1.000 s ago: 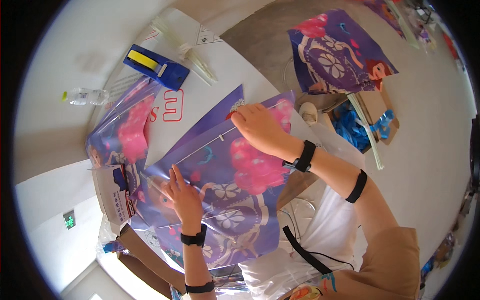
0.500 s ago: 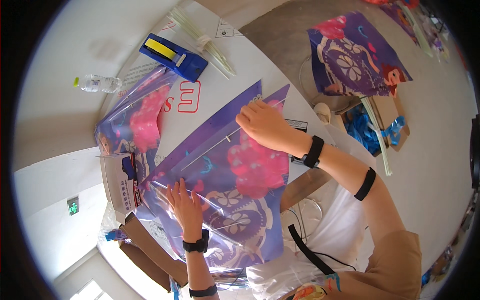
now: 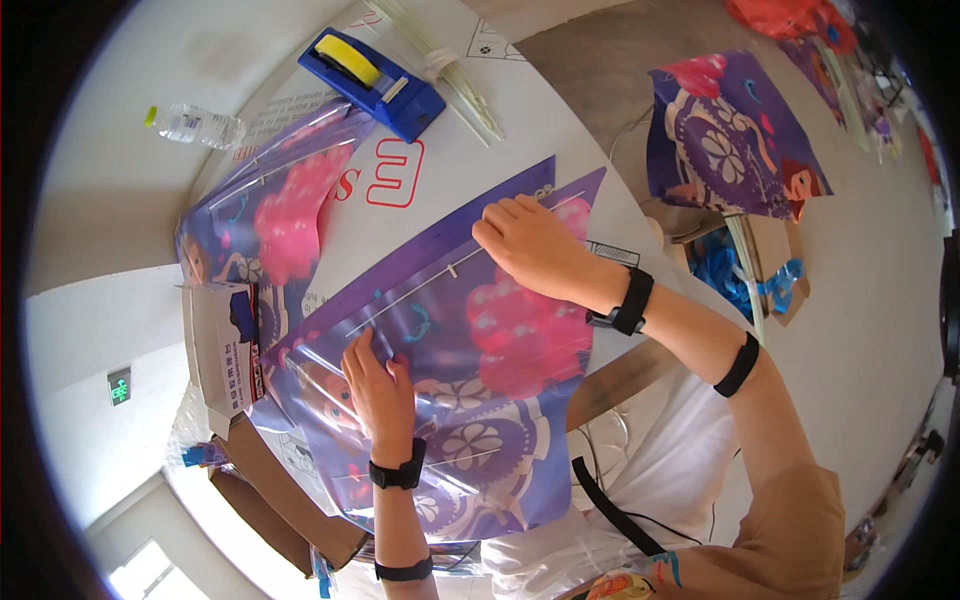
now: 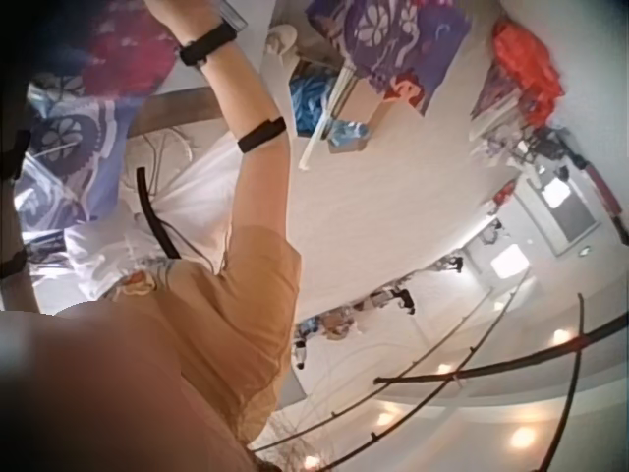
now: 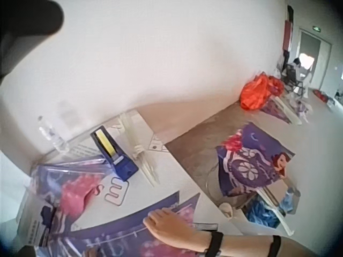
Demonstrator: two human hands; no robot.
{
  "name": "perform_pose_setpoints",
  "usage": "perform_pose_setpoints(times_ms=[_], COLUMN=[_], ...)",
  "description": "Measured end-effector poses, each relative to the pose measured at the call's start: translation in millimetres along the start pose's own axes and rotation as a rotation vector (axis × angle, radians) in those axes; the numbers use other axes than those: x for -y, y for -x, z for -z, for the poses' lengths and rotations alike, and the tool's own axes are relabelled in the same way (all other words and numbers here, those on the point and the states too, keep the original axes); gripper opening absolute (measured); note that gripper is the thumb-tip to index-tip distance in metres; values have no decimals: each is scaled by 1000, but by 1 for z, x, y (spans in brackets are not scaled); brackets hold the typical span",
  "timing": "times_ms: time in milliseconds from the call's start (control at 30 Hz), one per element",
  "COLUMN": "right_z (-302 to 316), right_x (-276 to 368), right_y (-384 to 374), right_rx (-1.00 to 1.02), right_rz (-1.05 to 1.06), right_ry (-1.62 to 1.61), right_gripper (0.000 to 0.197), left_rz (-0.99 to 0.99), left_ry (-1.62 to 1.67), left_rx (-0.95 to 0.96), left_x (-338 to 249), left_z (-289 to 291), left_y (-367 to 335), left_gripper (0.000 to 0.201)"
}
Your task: Assembling a plastic kite by attaching support rods and securing them with tape.
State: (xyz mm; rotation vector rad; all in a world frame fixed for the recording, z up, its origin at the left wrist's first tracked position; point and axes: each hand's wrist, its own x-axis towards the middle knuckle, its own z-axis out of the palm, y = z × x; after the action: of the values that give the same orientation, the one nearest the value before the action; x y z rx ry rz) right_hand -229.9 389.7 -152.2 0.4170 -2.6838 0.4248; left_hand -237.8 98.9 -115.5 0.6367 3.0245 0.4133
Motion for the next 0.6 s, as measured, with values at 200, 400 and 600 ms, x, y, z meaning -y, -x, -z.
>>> perform_pose_setpoints(times_ms=[200,400,600], right_z=[3,4,10], right_x=[0,0,-2], right_y=[-2,-6,-7], right_rx=[43,84,55], right_rz=[-10,-21,-4], right_ry=[-15,-73,-131], right_gripper=[14,15,18], left_rz=[40,45,38], left_ry=[32,2,-13], left_rx=[-8,-51,-58], left_x=[1,2,-3], left_z=[-3,-1,-8], left_y=[1,1,0], left_gripper=[53,57,61])
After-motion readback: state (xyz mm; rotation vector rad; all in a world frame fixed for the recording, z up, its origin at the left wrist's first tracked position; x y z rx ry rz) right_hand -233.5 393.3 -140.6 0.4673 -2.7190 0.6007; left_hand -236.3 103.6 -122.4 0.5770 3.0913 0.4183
